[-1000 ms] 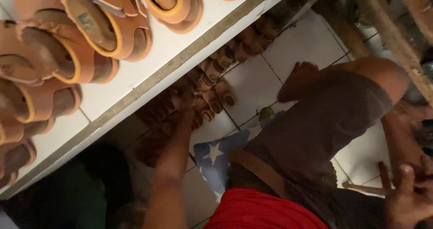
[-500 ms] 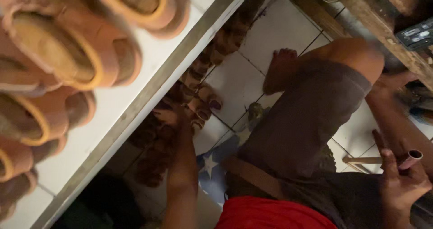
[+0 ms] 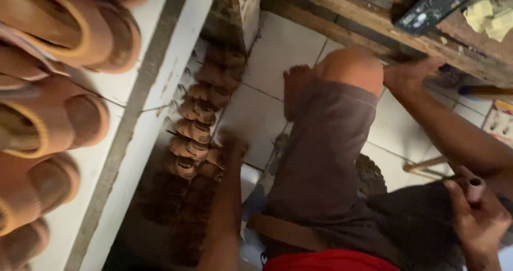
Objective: The person repeatedly rubs a small cylindrical tool against the surface of a single sandal held in the left hand. The action is repeated on the same sandal for the duration of the clip.
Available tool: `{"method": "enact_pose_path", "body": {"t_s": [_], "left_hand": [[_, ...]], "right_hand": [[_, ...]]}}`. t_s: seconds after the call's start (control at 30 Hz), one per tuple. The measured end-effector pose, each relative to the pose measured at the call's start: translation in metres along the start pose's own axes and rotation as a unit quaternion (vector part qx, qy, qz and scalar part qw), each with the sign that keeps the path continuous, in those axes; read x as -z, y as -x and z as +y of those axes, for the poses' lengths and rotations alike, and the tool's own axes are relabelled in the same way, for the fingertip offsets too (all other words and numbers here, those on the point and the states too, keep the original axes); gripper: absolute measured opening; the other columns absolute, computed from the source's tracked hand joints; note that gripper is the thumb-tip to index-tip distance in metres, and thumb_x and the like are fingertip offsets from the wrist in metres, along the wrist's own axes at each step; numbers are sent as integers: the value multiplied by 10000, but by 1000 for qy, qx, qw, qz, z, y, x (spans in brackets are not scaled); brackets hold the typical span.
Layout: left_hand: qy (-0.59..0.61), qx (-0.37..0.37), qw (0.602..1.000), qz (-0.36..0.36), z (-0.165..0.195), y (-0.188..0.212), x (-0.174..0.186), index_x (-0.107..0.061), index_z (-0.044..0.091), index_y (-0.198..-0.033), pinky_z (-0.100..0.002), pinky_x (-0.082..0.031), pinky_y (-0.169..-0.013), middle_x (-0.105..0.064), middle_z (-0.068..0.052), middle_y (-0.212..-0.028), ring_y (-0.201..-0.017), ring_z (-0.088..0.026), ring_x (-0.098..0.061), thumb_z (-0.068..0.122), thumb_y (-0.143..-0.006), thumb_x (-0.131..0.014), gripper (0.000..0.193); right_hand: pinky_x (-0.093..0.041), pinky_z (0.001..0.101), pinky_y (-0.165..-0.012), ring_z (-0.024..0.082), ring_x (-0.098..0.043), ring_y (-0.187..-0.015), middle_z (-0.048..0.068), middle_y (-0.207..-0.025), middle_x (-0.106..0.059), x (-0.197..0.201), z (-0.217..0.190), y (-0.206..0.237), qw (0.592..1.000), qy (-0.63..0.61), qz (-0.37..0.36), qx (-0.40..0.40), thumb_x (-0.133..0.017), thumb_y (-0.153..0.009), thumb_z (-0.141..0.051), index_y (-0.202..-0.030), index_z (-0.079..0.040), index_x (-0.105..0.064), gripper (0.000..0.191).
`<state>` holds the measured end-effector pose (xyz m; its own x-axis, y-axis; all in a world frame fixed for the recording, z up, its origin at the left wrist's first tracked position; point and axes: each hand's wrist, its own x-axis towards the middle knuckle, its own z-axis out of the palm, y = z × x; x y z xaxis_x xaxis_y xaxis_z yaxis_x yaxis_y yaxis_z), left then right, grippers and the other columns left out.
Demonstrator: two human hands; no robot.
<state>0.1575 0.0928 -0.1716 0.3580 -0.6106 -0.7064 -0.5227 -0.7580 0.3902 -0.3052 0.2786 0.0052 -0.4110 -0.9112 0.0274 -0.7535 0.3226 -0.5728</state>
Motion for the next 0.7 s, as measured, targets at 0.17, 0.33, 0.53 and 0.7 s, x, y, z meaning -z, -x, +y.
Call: {"method": "enact_pose_path", "body": {"t_s": [0.17, 0.33, 0.53, 0.7], "left_hand": [[554, -53, 781, -283, -27, 50, 14, -592, 24, -1274, -448, -628, -849, -666, -127, -1117, -1009, -269, -694, 399, -1064, -578, 430], [614, -143, 706, -321, 62, 27, 23, -557, 38, -1382, -436, -600, -871, -659, -130, -1211, -1049, -258, -683, 397, -1064, -583, 481], [569, -294, 604, -475, 182, 92, 31, -518, 39, -1400, -444, -644, -770, -667, -193, -1201, -981, -306, -727, 442, -1062, -541, 527], [399, -315, 784, -356, 217, 134, 0, -530, 61, -1381, -426, -653, -695, -643, -85, -1186, -941, -218, -695, 222, -933, -669, 497]], "right_hand": [[-564, 245, -866, 97, -671, -911, 63, -1049, -718, -13, 0, -11, 980, -186, 18, -60, -684, -1169, -82, -1281, 57, -674, 179], [-382, 284, -609, 94, -484, -685, 20, -767, -568, -50, -15, -44, 962, -198, -110, -153, -630, -1112, -111, -1306, 15, -708, 244], [-465, 241, -734, 62, -518, -806, -31, -922, -578, -85, -69, -63, 916, -372, -147, 1, -532, -1083, -127, -1442, -40, -618, 379], [-498, 355, -922, 205, -622, -1085, 121, -1218, -657, -93, -124, -64, 925, -324, -67, 184, -581, -1014, -42, -1382, 12, -579, 373]]}}
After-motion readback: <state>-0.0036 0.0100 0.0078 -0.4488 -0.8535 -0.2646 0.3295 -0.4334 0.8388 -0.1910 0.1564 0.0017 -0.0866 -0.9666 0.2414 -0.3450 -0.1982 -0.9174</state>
